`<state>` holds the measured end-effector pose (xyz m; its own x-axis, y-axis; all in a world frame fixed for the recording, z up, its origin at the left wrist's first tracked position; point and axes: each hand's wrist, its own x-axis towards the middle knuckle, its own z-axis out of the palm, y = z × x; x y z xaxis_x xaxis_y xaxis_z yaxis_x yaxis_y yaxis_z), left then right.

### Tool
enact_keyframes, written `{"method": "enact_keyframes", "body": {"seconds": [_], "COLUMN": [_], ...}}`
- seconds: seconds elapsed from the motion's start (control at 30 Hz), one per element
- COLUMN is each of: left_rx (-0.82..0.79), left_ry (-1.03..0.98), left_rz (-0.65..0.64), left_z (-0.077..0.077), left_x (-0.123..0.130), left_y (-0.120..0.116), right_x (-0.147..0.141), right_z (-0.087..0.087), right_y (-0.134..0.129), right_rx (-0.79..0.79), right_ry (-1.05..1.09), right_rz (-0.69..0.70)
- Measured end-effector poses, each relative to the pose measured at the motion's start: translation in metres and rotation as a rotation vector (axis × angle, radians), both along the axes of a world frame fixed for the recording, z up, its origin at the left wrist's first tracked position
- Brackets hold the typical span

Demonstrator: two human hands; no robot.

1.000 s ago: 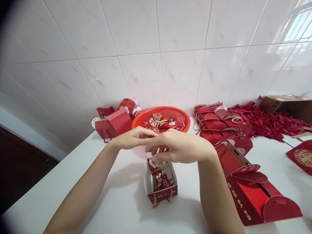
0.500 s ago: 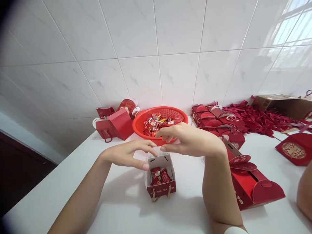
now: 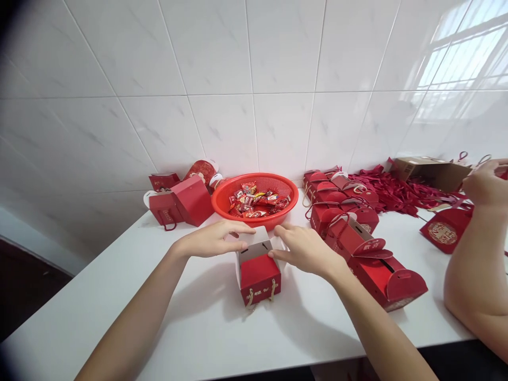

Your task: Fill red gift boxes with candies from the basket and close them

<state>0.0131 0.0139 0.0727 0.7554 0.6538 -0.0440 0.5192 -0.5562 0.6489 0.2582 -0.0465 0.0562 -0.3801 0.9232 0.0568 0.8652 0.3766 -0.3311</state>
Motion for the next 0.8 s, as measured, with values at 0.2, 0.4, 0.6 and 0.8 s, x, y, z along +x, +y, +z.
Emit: {"method": "enact_keyframes", "body": {"seconds": [0.2, 0.4, 0.6, 0.8], "left_rx": [-0.074, -0.195, -0.159, -0.058], "left_ry": [-0.042, 0.012, 0.036, 0.002], "left_rz": [-0.107, -0.239, -0.205, -0.09], "left_z": [0.004, 0.006, -0.005, -0.014], "left_x": [0.0, -0.008, 0.001, 0.011], "left_y": [-0.005, -0.005, -0.001, 0.003], "right_x": [-0.001, -0.006, -0.009, -0.006], "right_z": [-0.048, -0.076, -0.073, -0.073], "right_y": [-0.001, 0.005, 0.003, 0.002], "right_rx": [0.036, 0.11, 0.067, 0.09], "right_ry": [0.303, 0.726, 1.01, 0.935], "right_rz": [-0.141, -0.264, -0.216, -0.102]}}
